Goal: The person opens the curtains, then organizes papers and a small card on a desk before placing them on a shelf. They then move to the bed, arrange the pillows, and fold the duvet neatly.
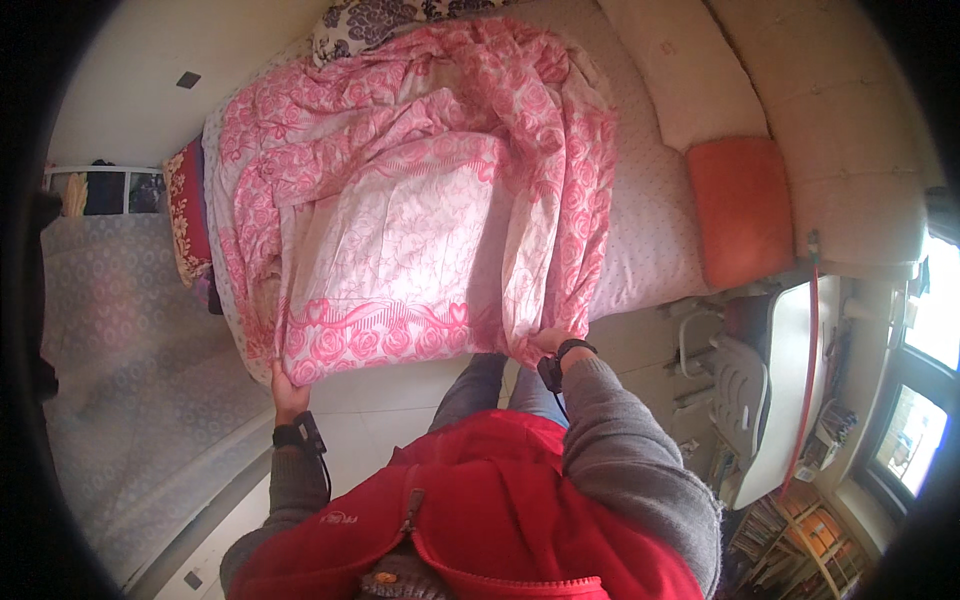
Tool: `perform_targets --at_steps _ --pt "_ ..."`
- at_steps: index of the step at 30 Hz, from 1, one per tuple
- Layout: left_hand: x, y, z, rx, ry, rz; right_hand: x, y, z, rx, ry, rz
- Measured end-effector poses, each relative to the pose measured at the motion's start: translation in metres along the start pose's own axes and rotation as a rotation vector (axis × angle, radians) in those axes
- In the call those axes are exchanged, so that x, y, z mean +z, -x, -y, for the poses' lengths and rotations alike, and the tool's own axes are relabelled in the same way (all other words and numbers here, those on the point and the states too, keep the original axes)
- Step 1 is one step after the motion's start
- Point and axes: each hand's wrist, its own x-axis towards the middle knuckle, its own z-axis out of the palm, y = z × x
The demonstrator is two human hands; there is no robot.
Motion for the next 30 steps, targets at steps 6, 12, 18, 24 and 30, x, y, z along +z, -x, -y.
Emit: perform_targets --at_steps 6,12,18,24,30 --pt "-0.005 -0.022 0.002 0.009 0.033 -0.104 -0.049 0.07 0.07 -0.326 -0.333 -0.438" --pt "-0.011 -0.046 -0.004 0.001 0.162 -0.127 -0.3 0.383 0.014 -0.902 -1.072 -1.311" --pt "-0.064 -0.073 0.049 -0.172 0.139 -0.141 -0.231 0.537 -0.066 -0.713 -0.624 -1.633" --pt "-0.1 -0.134 0.083 0.358 -1.053 -0.103 -0.157 0.513 -0.083 -0.401 -0.754 -1.37" --pt "-0.073 -0.147 0.046 0.152 -0.901 -0.399 -0.099 0.409 -0.09 -0.224 -1.023 -1.036"
